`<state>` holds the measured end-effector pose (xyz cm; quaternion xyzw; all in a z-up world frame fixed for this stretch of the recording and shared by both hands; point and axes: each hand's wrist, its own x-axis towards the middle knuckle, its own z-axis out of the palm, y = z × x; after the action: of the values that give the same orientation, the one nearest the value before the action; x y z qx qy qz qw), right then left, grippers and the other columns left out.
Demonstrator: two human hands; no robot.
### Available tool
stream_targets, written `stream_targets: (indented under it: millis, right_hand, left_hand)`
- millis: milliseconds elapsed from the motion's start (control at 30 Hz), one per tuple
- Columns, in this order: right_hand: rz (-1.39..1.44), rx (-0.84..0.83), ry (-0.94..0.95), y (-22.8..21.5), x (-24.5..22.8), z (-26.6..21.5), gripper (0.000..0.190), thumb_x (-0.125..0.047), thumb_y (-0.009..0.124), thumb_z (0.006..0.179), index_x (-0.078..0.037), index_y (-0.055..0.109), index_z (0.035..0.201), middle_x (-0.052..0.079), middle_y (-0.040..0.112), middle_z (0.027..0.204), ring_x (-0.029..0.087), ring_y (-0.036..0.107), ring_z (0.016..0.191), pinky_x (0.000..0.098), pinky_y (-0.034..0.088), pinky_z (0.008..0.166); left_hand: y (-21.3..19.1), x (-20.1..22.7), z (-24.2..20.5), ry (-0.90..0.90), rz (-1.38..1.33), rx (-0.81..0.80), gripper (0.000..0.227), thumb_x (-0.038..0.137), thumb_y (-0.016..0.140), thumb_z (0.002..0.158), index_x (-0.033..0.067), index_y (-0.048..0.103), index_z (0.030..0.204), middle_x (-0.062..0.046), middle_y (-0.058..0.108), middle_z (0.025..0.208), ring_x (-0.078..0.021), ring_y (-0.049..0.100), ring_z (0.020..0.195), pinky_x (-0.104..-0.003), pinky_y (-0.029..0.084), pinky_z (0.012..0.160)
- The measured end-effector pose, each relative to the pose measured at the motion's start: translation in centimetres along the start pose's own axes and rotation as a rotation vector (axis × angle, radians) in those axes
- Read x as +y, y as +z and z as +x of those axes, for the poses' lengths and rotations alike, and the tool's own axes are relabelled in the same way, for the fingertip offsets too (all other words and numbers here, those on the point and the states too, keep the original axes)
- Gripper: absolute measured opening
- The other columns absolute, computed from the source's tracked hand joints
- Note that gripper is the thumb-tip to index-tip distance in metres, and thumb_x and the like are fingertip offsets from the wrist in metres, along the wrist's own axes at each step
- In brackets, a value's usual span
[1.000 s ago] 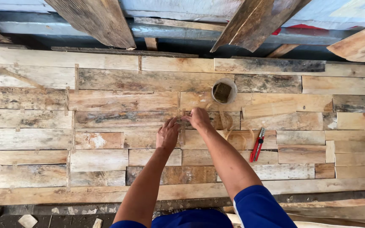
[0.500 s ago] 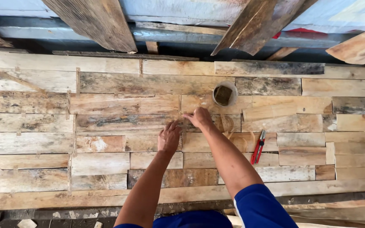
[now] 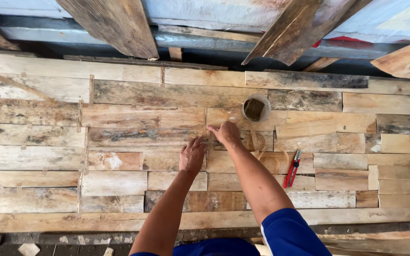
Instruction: Apply thin strips of wood veneer to a larger surface to create a decorative pattern.
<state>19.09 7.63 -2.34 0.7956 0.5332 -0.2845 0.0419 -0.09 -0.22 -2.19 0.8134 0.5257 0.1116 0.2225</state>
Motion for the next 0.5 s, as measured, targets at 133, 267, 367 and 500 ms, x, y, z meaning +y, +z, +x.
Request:
stream_targets:
  millis: [133, 267, 367, 500]
  right_hand:
    - [-0.013, 0.076, -0.055, 0.5, 0.7, -1.0, 0.087, -0.081, 0.07, 0.079, 0.003, 0.063, 0.057, 0.02, 0.067, 0.062, 0.033, 0.07, 0.063, 0.0453, 0.057, 0.06]
    - [0.057, 0.083, -0.077, -0.1, 0.4, -2.2, 0.083, -0.076, 0.071, 0.081, 0.005, 0.067, 0.063, 0.023, 0.069, 0.065, 0.037, 0.071, 0.066, 0.0472, 0.056, 0.064]
    - [0.087, 0.079, -0.072, 0.2, 0.0, -2.6, 0.076, -0.072, 0.074, 0.081, 0.003, 0.068, 0.066, 0.022, 0.069, 0.067, 0.037, 0.071, 0.066, 0.0478, 0.056, 0.064]
    - [0.147, 0.158, -0.183, 0.9, 1.0, -2.6, 0.063, -0.061, 0.084, 0.077, -0.001, 0.066, 0.069, 0.019, 0.067, 0.068, 0.035, 0.068, 0.067, 0.0465, 0.054, 0.064]
  left_hand:
    - [-1.7, 0.5, 0.3, -0.022, 0.011, -0.021, 0.022, 0.018, 0.065, 0.09, 0.0189, 0.071, 0.11, 0.002, 0.056, 0.148, -0.0212, 0.05, 0.137, -0.044, 0.046, 0.103]
    - [-0.6, 0.2, -0.1, -0.013, 0.003, 0.007, 0.022, 0.015, 0.064, 0.089, 0.0199, 0.072, 0.108, 0.002, 0.058, 0.146, -0.0201, 0.052, 0.136, -0.043, 0.045, 0.105]
    - [-0.9, 0.1, 0.1, -0.013, -0.006, 0.03, 0.023, 0.015, 0.064, 0.089, 0.0201, 0.072, 0.11, 0.002, 0.058, 0.146, -0.0204, 0.051, 0.136, -0.043, 0.045, 0.106]
    - [-0.2, 0.2, 0.0, -0.019, -0.013, 0.027, 0.025, 0.015, 0.063, 0.089, 0.0208, 0.071, 0.112, 0.002, 0.058, 0.145, -0.0207, 0.05, 0.136, -0.044, 0.044, 0.106]
